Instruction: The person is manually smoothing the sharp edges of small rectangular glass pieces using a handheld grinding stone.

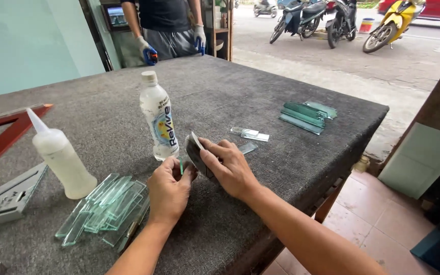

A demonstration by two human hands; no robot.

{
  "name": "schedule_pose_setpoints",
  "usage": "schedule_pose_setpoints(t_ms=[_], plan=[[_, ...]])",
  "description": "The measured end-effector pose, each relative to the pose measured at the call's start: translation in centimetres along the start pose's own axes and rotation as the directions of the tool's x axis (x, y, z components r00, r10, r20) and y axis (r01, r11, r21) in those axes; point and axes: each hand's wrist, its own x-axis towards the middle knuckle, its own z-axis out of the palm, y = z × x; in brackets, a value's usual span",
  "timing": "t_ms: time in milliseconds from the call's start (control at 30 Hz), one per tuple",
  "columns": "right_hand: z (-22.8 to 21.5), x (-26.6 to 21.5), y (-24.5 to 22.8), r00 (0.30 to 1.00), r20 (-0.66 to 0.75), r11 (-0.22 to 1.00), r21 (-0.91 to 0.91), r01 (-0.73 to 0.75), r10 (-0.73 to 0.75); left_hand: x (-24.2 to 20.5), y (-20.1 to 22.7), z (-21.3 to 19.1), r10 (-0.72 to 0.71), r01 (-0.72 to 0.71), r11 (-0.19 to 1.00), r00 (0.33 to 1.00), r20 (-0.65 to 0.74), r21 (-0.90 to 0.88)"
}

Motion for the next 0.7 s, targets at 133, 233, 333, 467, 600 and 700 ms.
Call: schedule_pose_setpoints(t_ms=[133,233,333,467,600,700], plan=[[0.3,0.6,1.1,0.999,-0.021,0.997,0.057,-0.049,0.05,0.7,-0.3,0.0,-0.056,0.063,0.992,0.996,-0.064,0.11],[0.1,0.2,0.6,1.0,-0.022,0.998,0.063,-0.008,0.009,0.7,-0.4,0.0,-0.054,0.061,0.994,0.995,-0.081,0.09],[0.0,-0.6,-0.1,0.998,-0.043,0.994,0.1,0.049,-0.045,0.1,0.8,-0.2,-0.049,0.052,0.998,0.995,-0.083,0.036],[0.1,-0.6,0.2,0.998,-0.038,0.996,0.069,0.051,-0.048,-1.0,2.1,-0.3,0.023,-0.024,1.0,0.996,-0.091,-0.013],[0.2,0.4,0.2,0.991,-0.082,0.994,-0.008,-0.109,0.108,-0.7,0.2,-0.2,0.116,-0.117,0.993,0.985,-0.13,0.006],[0.9,-0.3,0.9,0.968,-0.192,0.983,0.063,0.174,-0.159,-0.3,-0.2,0.2,0.17,-0.175,0.984,0.976,-0.135,-0.028]])
